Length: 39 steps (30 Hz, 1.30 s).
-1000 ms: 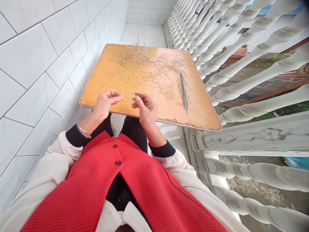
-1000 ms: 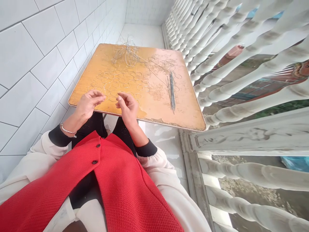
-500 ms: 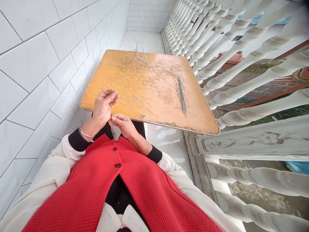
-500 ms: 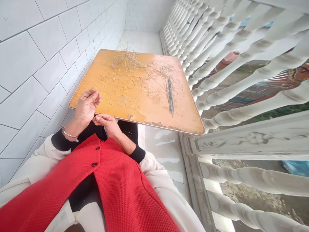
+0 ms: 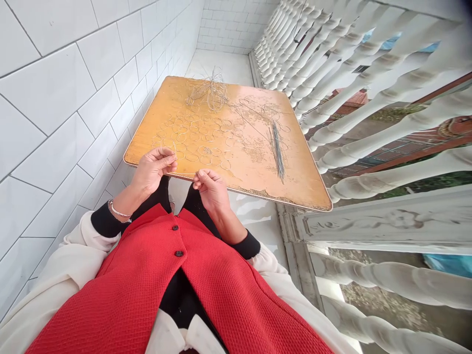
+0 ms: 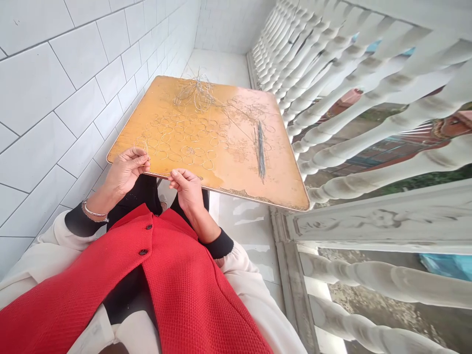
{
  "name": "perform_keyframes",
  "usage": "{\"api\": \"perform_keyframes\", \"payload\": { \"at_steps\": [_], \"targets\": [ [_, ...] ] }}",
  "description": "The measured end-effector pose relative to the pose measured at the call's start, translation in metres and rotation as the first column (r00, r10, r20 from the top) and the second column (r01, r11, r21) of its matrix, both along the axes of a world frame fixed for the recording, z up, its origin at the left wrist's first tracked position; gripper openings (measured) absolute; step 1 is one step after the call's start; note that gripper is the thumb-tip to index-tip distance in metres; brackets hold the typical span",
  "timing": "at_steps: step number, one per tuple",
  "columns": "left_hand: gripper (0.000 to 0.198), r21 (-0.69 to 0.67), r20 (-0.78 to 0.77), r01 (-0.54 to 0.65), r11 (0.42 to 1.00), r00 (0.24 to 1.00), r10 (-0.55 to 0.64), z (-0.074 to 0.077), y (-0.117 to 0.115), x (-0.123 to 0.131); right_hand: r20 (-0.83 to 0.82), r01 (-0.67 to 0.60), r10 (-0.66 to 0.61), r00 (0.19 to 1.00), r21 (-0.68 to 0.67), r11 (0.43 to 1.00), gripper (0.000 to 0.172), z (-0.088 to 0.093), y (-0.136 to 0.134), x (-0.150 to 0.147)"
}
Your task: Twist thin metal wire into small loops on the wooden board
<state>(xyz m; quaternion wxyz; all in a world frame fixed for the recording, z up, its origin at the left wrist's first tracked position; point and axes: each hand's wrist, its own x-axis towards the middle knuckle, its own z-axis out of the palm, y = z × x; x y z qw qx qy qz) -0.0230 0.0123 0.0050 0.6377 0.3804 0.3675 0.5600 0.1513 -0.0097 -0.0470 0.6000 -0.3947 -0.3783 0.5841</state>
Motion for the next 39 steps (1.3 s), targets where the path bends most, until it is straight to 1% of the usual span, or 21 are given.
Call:
{"api": "perform_keyframes", "payload": {
  "at_steps": [3, 6, 9, 12, 15, 17, 18, 20, 22, 24, 26, 29, 30, 31, 32, 33, 34, 35, 36, 38, 39],
  "targets": [
    [0.020, -0.004, 0.078, -0.082, 0.997, 0.994, 0.082, -0.006, -0.001, 0.007, -0.081, 0.070, -0.071, 0.994, -0.005, 0.998, 0.030, -0.006, -0.001, -0.009],
    [0.019, -0.015, 0.099, -0.113, 0.993, 0.988, 0.114, -0.010, -0.002, 0.013, -0.054, 0.105, -0.104, 0.993, 0.024, 0.994, 0.034, -0.010, -0.002, -0.016],
    [0.020, -0.035, 0.085, -0.078, 0.996, 0.993, 0.080, -0.012, -0.003, 0.014, 0.037, 0.069, -0.072, 0.997, 0.090, 0.994, 0.034, -0.009, -0.003, -0.016],
    [0.021, -0.036, 0.041, -0.013, 0.999, 0.999, 0.014, -0.012, -0.005, 0.011, 0.175, 0.004, -0.024, 0.984, 0.117, 0.993, 0.037, -0.005, -0.004, -0.011],
    [0.020, -0.016, -0.036, 0.063, 0.998, 0.997, -0.064, -0.013, -0.007, 0.009, 0.377, -0.105, 0.045, 0.925, 0.139, 0.985, 0.037, 0.003, -0.002, -0.003],
    [0.018, 0.015, -0.089, 0.108, 0.994, 0.990, -0.106, -0.014, -0.009, 0.007, 0.547, -0.168, 0.046, 0.836, 0.175, 0.970, 0.034, 0.009, 0.000, 0.001],
    [0.016, 0.033, -0.114, 0.126, 0.991, 0.986, -0.121, -0.015, -0.009, 0.007, 0.634, -0.183, 0.011, 0.773, 0.207, 0.961, 0.032, 0.011, 0.001, 0.002],
    [0.012, 0.064, -0.161, 0.149, 0.987, 0.978, -0.137, -0.016, -0.009, 0.006, 0.781, -0.217, -0.090, 0.618, 0.279, 0.936, 0.028, 0.015, 0.001, 0.003],
    [0.011, 0.070, -0.203, 0.159, 0.985, 0.969, -0.142, -0.017, -0.008, 0.005, 0.873, -0.275, -0.174, 0.456, 0.324, 0.905, 0.029, 0.017, 0.000, 0.001],
    [0.011, 0.059, -0.240, 0.176, 0.983, 0.958, -0.157, -0.018, -0.007, 0.004, 0.916, -0.311, -0.233, 0.327, 0.338, 0.889, 0.030, 0.018, -0.002, -0.002],
    [0.011, 0.050, -0.271, 0.200, 0.979, 0.946, -0.179, -0.019, -0.006, 0.004, 0.938, -0.313, -0.266, 0.224, 0.328, 0.891, 0.031, 0.017, -0.004, -0.005],
    [0.012, 0.061, -0.315, 0.188, 0.980, 0.936, -0.159, -0.020, -0.007, 0.005, 0.967, -0.341, -0.240, 0.082, 0.254, 0.905, 0.033, 0.017, -0.006, -0.009],
    [0.012, 0.066, -0.329, 0.178, 0.982, 0.933, -0.147, -0.020, -0.007, 0.005, 0.972, -0.352, -0.229, 0.047, 0.230, 0.907, 0.034, 0.017, -0.006, -0.010],
    [0.012, 0.070, -0.343, 0.172, 0.983, 0.929, -0.138, -0.020, -0.008, 0.005, 0.975, -0.358, -0.222, 0.029, 0.218, 0.908, 0.034, 0.017, -0.006, -0.010],
    [0.012, 0.074, -0.359, 0.170, 0.983, 0.924, -0.133, -0.019, -0.008, 0.005, 0.975, -0.359, -0.217, 0.037, 0.216, 0.908, 0.035, 0.016, -0.006, -0.010],
    [0.013, 0.078, -0.377, 0.173, 0.982, 0.917, -0.132, -0.019, -0.008, 0.005, 0.975, -0.356, -0.207, 0.078, 0.221, 0.908, 0.034, 0.015, -0.005, -0.010],
    [0.013, 0.084, -0.394, 0.178, 0.980, 0.910, -0.132, -0.018, -0.008, 0.005, 0.971, -0.348, -0.184, 0.153, 0.227, 0.909, 0.033, 0.014, -0.004, -0.009],
    [0.013, 0.092, -0.406, 0.180, 0.979, 0.905, -0.128, -0.018, -0.008, 0.004, 0.954, -0.333, -0.143, 0.264, 0.230, 0.914, 0.032, 0.011, -0.003, -0.008],
    [0.012, 0.099, -0.407, 0.174, 0.980, 0.905, -0.120, -0.017, -0.007, 0.004, 0.911, -0.308, -0.088, 0.402, 0.225, 0.924, 0.030, 0.008, -0.001, -0.007],
    [0.010, 0.106, -0.371, 0.143, 0.984, 0.924, -0.094, -0.017, -0.006, 0.005, 0.727, -0.234, 0.028, 0.686, 0.183, 0.955, 0.029, 0.000, 0.000, -0.004],
    [0.010, 0.104, -0.339, 0.118, 0.988, 0.938, -0.077, -0.018, -0.005, 0.005, 0.600, -0.194, 0.068, 0.797, 0.147, 0.970, 0.032, -0.003, 0.000, -0.002]
  ]
}}
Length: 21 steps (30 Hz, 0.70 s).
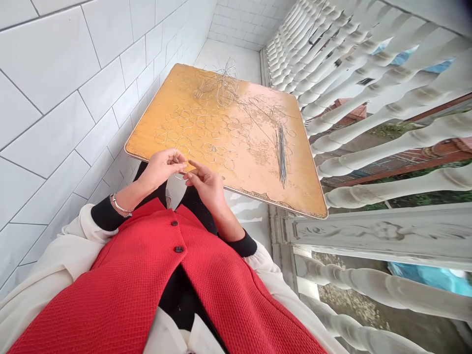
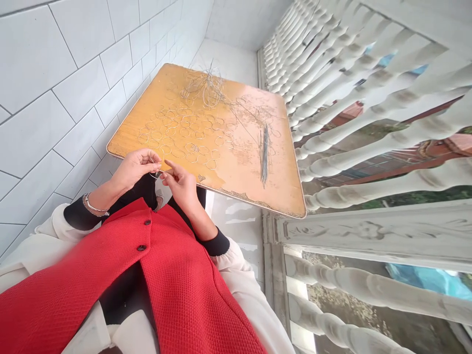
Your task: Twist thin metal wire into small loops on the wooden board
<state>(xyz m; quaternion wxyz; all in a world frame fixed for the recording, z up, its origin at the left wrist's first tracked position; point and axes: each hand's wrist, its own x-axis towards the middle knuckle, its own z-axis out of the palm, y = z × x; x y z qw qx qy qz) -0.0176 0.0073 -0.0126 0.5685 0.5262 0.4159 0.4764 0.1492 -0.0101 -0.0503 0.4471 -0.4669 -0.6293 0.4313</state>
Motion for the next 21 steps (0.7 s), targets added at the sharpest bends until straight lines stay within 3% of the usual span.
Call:
{"api": "perform_keyframes", "payload": {
  "at_steps": [3, 8, 11, 14, 17, 21],
  "targets": [
    [0.012, -0.034, 0.097, -0.067, 0.997, 0.993, 0.070, -0.003, 0.002, 0.005, -0.330, 0.039, -0.095, 0.939, -0.174, 0.984, 0.033, -0.009, -0.004, 0.002],
    [0.015, -0.065, 0.183, -0.137, 0.988, 0.972, 0.147, -0.011, 0.004, 0.016, -0.423, 0.132, -0.223, 0.878, -0.233, 0.963, 0.029, -0.019, -0.011, -0.005],
    [0.015, -0.039, 0.158, -0.151, 0.988, 0.975, 0.155, -0.016, 0.005, 0.021, -0.282, 0.200, -0.227, 0.932, -0.124, 0.972, 0.033, -0.021, -0.008, -0.005],
    [0.014, 0.019, 0.069, -0.104, 0.994, 0.992, 0.102, -0.019, 0.006, 0.024, 0.053, 0.276, -0.286, 0.957, 0.147, 0.950, 0.034, -0.019, -0.002, 0.000],
    [0.013, 0.095, -0.047, -0.050, 0.994, 0.997, 0.055, -0.021, 0.007, 0.026, 0.335, 0.247, -0.398, 0.854, 0.414, 0.876, 0.037, -0.017, 0.001, 0.005],
    [0.015, 0.189, -0.180, -0.036, 0.981, 0.981, 0.071, -0.024, 0.010, 0.028, 0.489, 0.161, -0.476, 0.731, 0.555, 0.816, 0.041, -0.019, 0.001, 0.007]
  ]
}}
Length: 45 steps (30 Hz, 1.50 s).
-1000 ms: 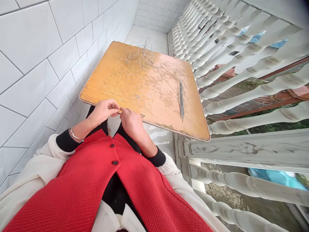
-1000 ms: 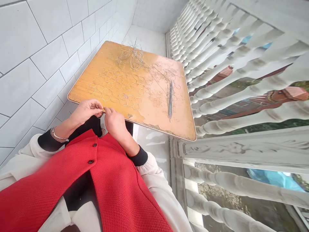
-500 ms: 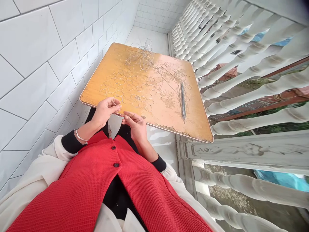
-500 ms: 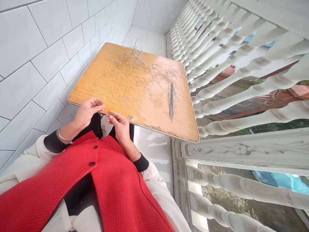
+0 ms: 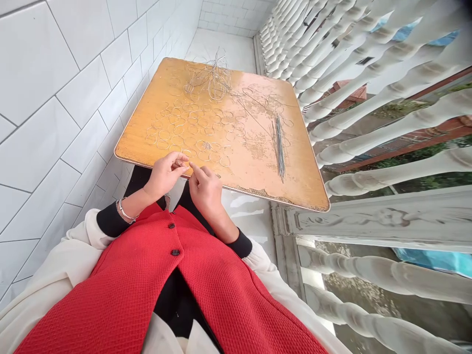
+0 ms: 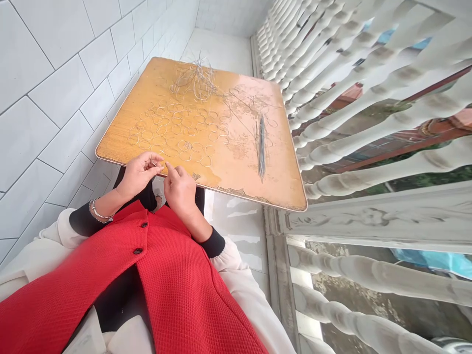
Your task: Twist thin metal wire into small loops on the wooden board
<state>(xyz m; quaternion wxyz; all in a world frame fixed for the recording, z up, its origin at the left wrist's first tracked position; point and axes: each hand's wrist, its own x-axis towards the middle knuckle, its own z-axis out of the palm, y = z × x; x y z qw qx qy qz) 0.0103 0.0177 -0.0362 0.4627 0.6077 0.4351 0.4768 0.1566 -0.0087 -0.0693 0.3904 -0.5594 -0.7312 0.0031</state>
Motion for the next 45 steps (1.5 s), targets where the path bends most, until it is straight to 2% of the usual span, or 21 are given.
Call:
{"api": "perform_keyframes", "payload": {
  "at_steps": [3, 7, 12, 14, 21, 24, 27, 29, 32, 35, 40, 45],
  "targets": [
    [0.018, 0.016, -0.061, -0.022, 1.000, 0.998, 0.023, -0.001, 0.003, -0.002, 0.055, -0.022, 0.020, 0.998, 0.022, 1.000, 0.041, -0.002, -0.001, 0.000],
    [0.020, -0.006, -0.084, -0.041, 0.999, 0.996, 0.040, 0.000, 0.005, -0.006, -0.058, -0.109, 0.108, 0.992, -0.015, 0.994, 0.038, -0.002, -0.003, -0.001],
    [0.021, -0.145, 0.074, 0.056, 0.988, 0.996, -0.046, 0.005, 0.003, -0.007, -0.169, -0.193, 0.173, 0.970, -0.106, 0.976, 0.033, 0.003, -0.003, -0.001],
    [0.021, -0.193, 0.134, 0.069, 0.979, 0.990, -0.044, 0.006, 0.002, -0.006, -0.175, -0.195, 0.171, 0.970, -0.127, 0.973, 0.033, 0.004, -0.003, 0.000],
    [0.019, -0.175, 0.112, 0.051, 0.983, 0.993, -0.031, 0.005, 0.001, -0.007, 0.015, -0.110, 0.111, 0.994, -0.063, 0.992, 0.038, -0.001, -0.001, 0.000],
    [0.019, -0.170, 0.075, 0.044, 0.984, 0.997, -0.032, 0.002, 0.003, -0.009, 0.019, -0.110, 0.111, 0.994, -0.063, 0.992, 0.038, 0.000, -0.003, -0.001],
    [0.021, -0.162, 0.055, 0.025, 0.986, 0.998, -0.017, 0.001, 0.005, -0.010, -0.097, -0.147, 0.138, 0.986, -0.090, 0.985, 0.037, 0.004, -0.005, -0.002],
    [0.021, -0.204, 0.097, 0.048, 0.978, 0.995, -0.028, 0.004, 0.005, -0.011, -0.232, -0.201, 0.162, 0.959, -0.158, 0.967, 0.035, 0.007, -0.005, -0.002],
    [0.018, -0.302, 0.205, 0.112, 0.947, 0.978, -0.050, 0.008, 0.005, -0.012, -0.497, -0.308, 0.122, 0.859, -0.310, 0.899, 0.035, 0.010, -0.002, -0.002],
    [0.013, -0.349, 0.238, 0.127, 0.929, 0.970, -0.043, 0.013, 0.005, -0.015, -0.664, -0.358, 0.024, 0.748, -0.372, 0.857, 0.036, 0.010, 0.001, 0.000],
    [0.019, -0.371, 0.187, 0.102, 0.923, 0.982, -0.033, 0.016, 0.003, -0.021, -0.725, -0.347, -0.053, 0.686, -0.390, 0.853, 0.035, 0.011, 0.002, 0.002],
    [0.016, -0.290, 0.072, -0.023, 0.957, 0.996, 0.046, 0.012, -0.003, -0.027, -0.703, -0.277, -0.100, 0.704, -0.402, 0.873, 0.036, 0.011, 0.002, 0.001]
  ]
}}
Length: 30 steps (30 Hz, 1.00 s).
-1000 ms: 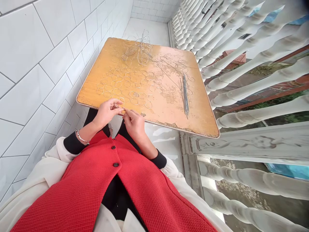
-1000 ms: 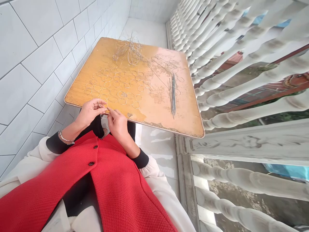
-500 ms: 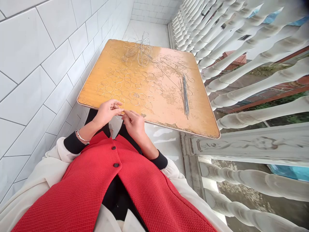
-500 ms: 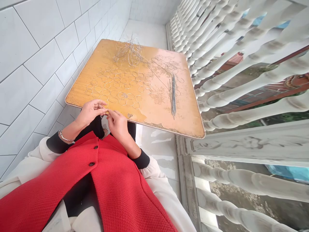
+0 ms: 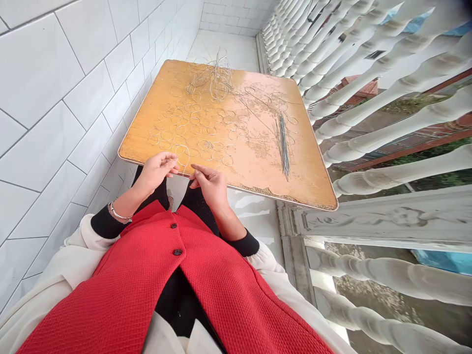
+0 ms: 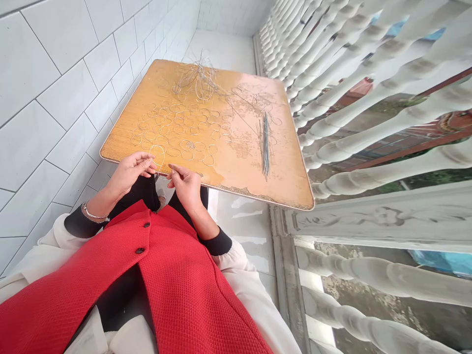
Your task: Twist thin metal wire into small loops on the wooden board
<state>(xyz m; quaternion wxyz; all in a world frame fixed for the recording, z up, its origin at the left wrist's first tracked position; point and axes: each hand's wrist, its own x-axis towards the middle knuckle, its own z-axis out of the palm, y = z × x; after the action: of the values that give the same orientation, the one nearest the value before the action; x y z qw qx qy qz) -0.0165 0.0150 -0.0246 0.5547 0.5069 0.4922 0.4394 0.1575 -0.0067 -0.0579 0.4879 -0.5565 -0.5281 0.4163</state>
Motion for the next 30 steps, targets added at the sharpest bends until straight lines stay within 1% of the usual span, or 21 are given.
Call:
{"api": "perform_keyframes", "payload": {
  "at_steps": [4, 6, 8, 10, 12, 13, 15, 18, 21, 24, 26, 28, 30],
  "targets": [
    [0.023, 0.099, -0.079, 0.006, 0.995, 0.997, 0.001, -0.002, -0.009, 0.002, 0.090, 0.053, -0.058, 0.994, 0.056, 0.997, 0.036, -0.003, -0.001, -0.002],
    [0.026, 0.128, -0.107, 0.019, 0.992, 0.994, -0.005, 0.000, -0.014, 0.005, 0.166, 0.067, -0.084, 0.983, 0.107, 0.992, 0.035, -0.006, 0.000, -0.002],
    [0.028, 0.147, -0.125, 0.032, 0.989, 0.992, -0.014, 0.001, -0.018, 0.008, 0.275, 0.070, -0.121, 0.954, 0.188, 0.980, 0.034, -0.009, 0.000, -0.003],
    [0.031, 0.167, -0.140, 0.046, 0.985, 0.990, -0.023, 0.001, -0.021, 0.010, 0.384, 0.069, -0.179, 0.906, 0.284, 0.956, 0.033, -0.011, 0.000, -0.004],
    [0.033, 0.183, -0.150, 0.049, 0.982, 0.989, -0.021, 0.001, -0.021, 0.011, 0.449, 0.055, -0.221, 0.866, 0.353, 0.934, 0.034, -0.013, -0.002, -0.006],
    [0.033, 0.190, -0.150, 0.047, 0.981, 0.989, -0.018, 0.000, -0.020, 0.011, 0.458, 0.044, -0.221, 0.861, 0.365, 0.930, 0.034, -0.013, -0.004, -0.007],
    [0.031, 0.199, -0.141, 0.038, 0.979, 0.990, -0.009, 0.000, -0.016, 0.010, 0.423, 0.009, -0.160, 0.892, 0.336, 0.942, 0.032, -0.012, -0.007, -0.008],
    [0.030, 0.205, -0.136, 0.031, 0.978, 0.991, -0.003, 0.001, -0.010, 0.005, 0.264, -0.048, -0.017, 0.964, 0.237, 0.970, 0.033, -0.007, -0.011, -0.006],
    [0.032, 0.188, -0.180, 0.096, 0.977, 0.982, -0.062, 0.000, -0.006, 0.001, 0.096, -0.057, 0.040, 0.995, 0.184, 0.981, 0.039, 0.002, -0.009, -0.002],
    [0.030, 0.180, -0.250, 0.173, 0.968, 0.960, -0.125, -0.001, -0.007, 0.000, -0.049, -0.111, 0.118, 0.992, 0.121, 0.986, 0.045, 0.010, -0.003, 0.001],
    [0.028, 0.185, -0.302, 0.201, 0.962, 0.943, -0.139, 0.000, -0.008, 0.001, -0.064, -0.140, 0.149, 0.987, 0.123, 0.982, 0.047, 0.013, -0.001, 0.001],
    [0.027, 0.185, -0.364, 0.231, 0.955, 0.919, -0.152, 0.002, -0.010, 0.002, 0.003, -0.129, 0.131, 0.991, 0.171, 0.977, 0.045, 0.015, 0.000, 0.000],
    [0.027, 0.180, -0.395, 0.252, 0.951, 0.904, -0.165, 0.004, -0.011, 0.003, 0.103, -0.104, 0.082, 0.991, 0.231, 0.967, 0.038, 0.016, 0.000, -0.001]
  ]
}}
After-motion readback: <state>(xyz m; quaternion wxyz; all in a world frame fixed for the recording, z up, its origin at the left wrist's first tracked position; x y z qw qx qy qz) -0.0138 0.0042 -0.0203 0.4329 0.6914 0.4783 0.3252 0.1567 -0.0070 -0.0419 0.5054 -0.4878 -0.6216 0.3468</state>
